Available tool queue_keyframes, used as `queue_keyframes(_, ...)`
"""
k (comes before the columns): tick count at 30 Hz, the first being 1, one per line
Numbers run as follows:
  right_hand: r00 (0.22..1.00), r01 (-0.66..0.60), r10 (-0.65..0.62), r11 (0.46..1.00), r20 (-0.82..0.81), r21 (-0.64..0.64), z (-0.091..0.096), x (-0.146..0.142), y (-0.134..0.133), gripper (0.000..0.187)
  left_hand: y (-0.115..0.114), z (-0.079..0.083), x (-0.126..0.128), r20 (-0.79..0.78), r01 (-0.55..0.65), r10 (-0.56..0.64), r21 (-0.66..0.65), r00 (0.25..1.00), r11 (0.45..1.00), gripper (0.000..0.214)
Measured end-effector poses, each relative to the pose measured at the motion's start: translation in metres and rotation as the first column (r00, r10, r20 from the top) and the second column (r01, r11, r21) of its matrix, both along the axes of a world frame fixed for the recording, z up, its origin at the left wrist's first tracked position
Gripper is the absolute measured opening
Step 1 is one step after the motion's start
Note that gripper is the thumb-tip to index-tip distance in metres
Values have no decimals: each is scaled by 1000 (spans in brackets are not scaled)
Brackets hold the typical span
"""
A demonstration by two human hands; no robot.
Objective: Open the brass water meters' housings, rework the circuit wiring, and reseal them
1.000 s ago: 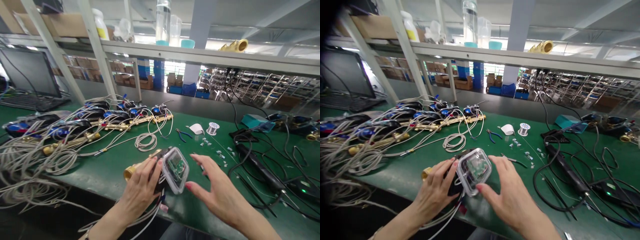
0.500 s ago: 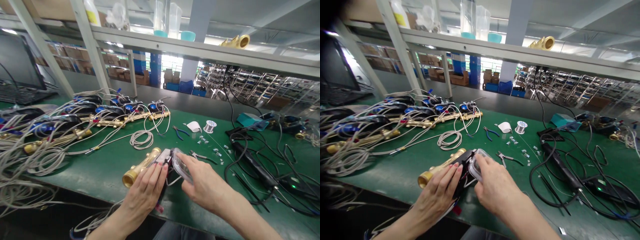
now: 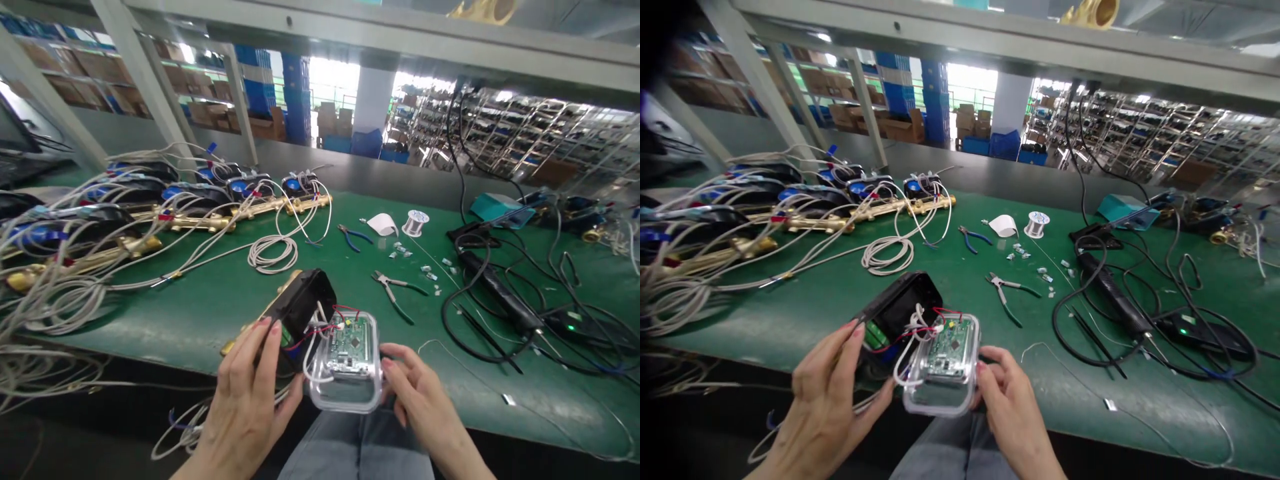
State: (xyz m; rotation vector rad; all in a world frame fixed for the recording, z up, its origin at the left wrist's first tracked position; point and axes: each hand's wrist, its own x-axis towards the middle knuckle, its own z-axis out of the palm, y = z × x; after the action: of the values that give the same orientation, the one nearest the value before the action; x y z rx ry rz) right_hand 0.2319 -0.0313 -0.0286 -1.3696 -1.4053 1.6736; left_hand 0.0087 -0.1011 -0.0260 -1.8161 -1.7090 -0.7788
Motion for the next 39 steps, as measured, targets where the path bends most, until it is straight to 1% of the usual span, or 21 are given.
queue_keyframes(2, 998, -53, 54, 998, 21, -43, 0, -1, 5, 61, -2, 4, 6, 54, 2, -1, -31, 999, 1000, 85)
queue_keyframes(4, 994, -105, 105, 992, 3, -73, 1, -4, 10, 58, -4, 7, 12, 83, -12, 15, -35, 996, 999, 85)
queue_keyframes(6, 988, -152, 149, 983, -33, -105, 2, -8, 13, 54, -8, 8, 18, 46, -48, 47, 20, 998, 999, 78)
queue_keyframes(7, 985, -168, 163, 978, -52, -124, 3, -10, 13, 53, -11, 8, 21, 9, -39, 39, 45, 999, 998, 72)
queue_keyframes(8, 983, -176, 168, 974, -68, -139, 3, -11, 12, 53, -13, 8, 24, -24, 3, -2, 51, 1000, 999, 64)
queue_keyframes(9, 983, -177, 167, 973, -79, -151, 2, -12, 11, 53, -16, 8, 28, -44, 69, -68, 31, 997, 997, 55)
queue_keyframes(11, 984, -159, 144, 975, -107, -155, 1, -12, 6, 52, -20, 5, 33, -20, 206, -207, -49, 978, 977, 41)
queue_keyframes(12, 984, -145, 127, 978, -126, -150, 1, -11, 3, 51, -21, 4, 36, 13, 242, -242, -88, 970, 966, 37)
queue_keyframes(13, 983, -125, 103, 981, -149, -146, 0, -11, -1, 50, -22, 2, 38, 39, 247, -244, -117, 969, 962, 34)
queue_keyframes(17, 978, -7, -25, 988, -207, -152, -1, -8, -15, 48, -23, -6, 44, 72, 160, -148, -212, 986, 964, 31)
queue_keyframes(20, 977, 71, -98, 987, -187, -144, -1, -6, -24, 46, -22, -6, 47, 75, 126, -113, -208, 991, 970, 28)
queue_keyframes(25, 981, 60, -81, 991, -176, -119, -7, -3, -33, 41, -17, -2, 51, 111, 121, -100, -203, 989, 972, 24)
queue_keyframes(29, 980, 95, -119, 985, -162, -145, -11, -5, -39, 42, -13, -3, 57, 193, 105, -65, -205, 979, 973, 18)
queue_keyframes(32, 974, 131, -159, 976, -163, -172, -11, -10, -42, 41, -11, -6, 63, 255, 86, -24, -237, 967, 968, 20)
queue_keyframes(34, 971, 142, -172, 973, -165, -183, -13, -13, -43, 42, -11, -9, 64, 239, 60, -1, -238, 971, 969, 21)
queue_keyframes(36, 973, 121, -155, 973, -171, -195, -18, -15, -44, 44, -11, -15, 62, 193, 49, -6, -219, 981, 975, 21)
queue_keyframes(39, 986, 40, -68, 983, -154, -180, -23, -12, -42, 49, -13, -31, 56, 147, 98, -78, -132, 986, 986, 21)
